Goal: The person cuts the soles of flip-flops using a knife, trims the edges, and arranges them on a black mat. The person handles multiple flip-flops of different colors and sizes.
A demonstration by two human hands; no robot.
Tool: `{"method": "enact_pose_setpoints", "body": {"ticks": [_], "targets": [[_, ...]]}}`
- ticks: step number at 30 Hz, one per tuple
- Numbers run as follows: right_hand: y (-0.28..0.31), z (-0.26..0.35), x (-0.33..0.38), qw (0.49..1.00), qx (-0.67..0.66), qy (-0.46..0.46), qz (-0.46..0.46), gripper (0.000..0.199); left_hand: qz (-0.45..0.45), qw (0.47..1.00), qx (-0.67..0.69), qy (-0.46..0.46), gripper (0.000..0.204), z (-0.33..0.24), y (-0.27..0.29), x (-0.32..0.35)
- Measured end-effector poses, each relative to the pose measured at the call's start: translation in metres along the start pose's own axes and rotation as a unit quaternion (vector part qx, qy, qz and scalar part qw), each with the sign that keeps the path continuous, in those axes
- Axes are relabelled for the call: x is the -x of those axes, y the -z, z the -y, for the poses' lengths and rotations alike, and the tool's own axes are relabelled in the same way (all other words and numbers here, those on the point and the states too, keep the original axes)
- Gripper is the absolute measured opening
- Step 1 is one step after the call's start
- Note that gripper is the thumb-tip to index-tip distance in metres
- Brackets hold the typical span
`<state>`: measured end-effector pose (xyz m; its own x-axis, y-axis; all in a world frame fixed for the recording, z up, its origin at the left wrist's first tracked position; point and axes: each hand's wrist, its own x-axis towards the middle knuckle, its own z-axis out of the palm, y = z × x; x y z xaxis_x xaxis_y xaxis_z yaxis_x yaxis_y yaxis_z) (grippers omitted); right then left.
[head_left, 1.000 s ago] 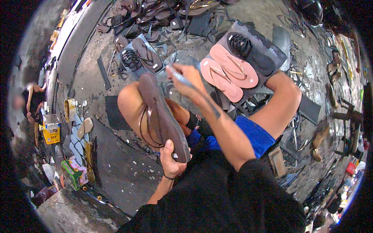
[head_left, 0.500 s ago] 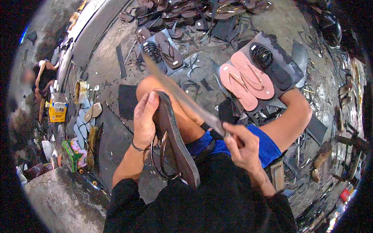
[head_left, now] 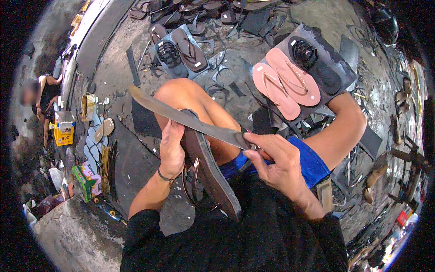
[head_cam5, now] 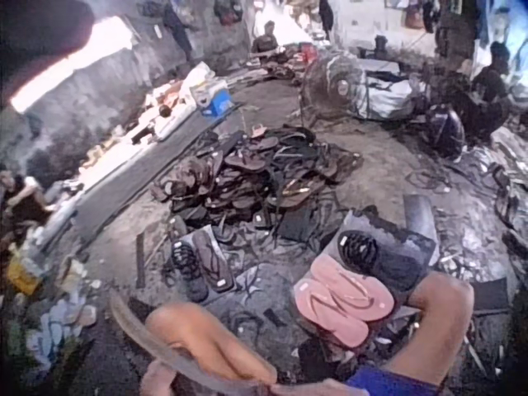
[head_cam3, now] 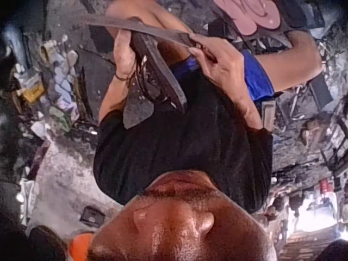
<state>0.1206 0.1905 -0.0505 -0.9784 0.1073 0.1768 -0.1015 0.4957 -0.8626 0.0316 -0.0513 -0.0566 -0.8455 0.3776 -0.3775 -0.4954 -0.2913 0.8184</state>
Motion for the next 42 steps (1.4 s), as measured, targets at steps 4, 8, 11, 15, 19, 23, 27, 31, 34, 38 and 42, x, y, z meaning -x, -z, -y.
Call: {"method": "enact_pose_setpoints", "body": {"ticks": [4,8,11,15,19,23,27,31,34,38,42], "targets": [[-0.007,0.012,-0.023,1.000,-0.025,0.001,0.019,0.026,-0.106,0.994,-0.012,0.000,0.050,0.003,-0.021,-0.001],[-0.023,-0.009,-0.048,0.989,-0.095,-0.108,0.047,0.027,-0.073,0.996,-0.058,-0.016,0.043,-0.003,-0.027,-0.009],[0.000,-0.028,-0.018,0.908,-0.320,-0.153,0.223,0.043,-0.166,0.979,-0.036,-0.111,0.031,-0.026,-0.044,-0.033],[0.020,-0.014,-0.065,0.947,-0.145,-0.161,0.239,0.036,-0.109,0.973,-0.060,-0.193,0.045,-0.052,0.002,-0.069],[0.036,0.008,-0.162,0.924,-0.270,-0.270,-0.005,0.043,-0.314,0.890,-0.143,-0.298,0.058,-0.098,0.089,-0.089],[0.028,0.004,-0.199,0.900,-0.390,-0.183,-0.070,0.057,-0.450,0.685,-0.571,-0.050,0.105,0.016,0.233,-0.105],[-0.010,-0.037,-0.142,0.893,-0.322,-0.313,-0.036,0.043,-0.360,0.625,-0.673,0.162,0.100,0.168,0.243,-0.139],[-0.006,-0.087,-0.072,0.858,-0.370,-0.357,-0.010,0.037,-0.350,0.600,-0.712,0.106,0.075,0.153,0.222,-0.139],[0.016,-0.109,-0.034,0.842,-0.308,-0.432,-0.097,0.037,-0.462,0.574,-0.676,0.011,0.042,0.038,0.179,-0.092],[0.028,-0.123,-0.011,0.829,-0.292,-0.458,-0.129,0.036,-0.600,0.578,-0.519,-0.191,0.050,-0.106,0.209,0.010],[0.007,-0.109,-0.025,0.849,-0.322,-0.413,-0.075,0.035,-0.523,0.742,-0.192,-0.373,0.054,-0.165,0.238,0.063]]}}
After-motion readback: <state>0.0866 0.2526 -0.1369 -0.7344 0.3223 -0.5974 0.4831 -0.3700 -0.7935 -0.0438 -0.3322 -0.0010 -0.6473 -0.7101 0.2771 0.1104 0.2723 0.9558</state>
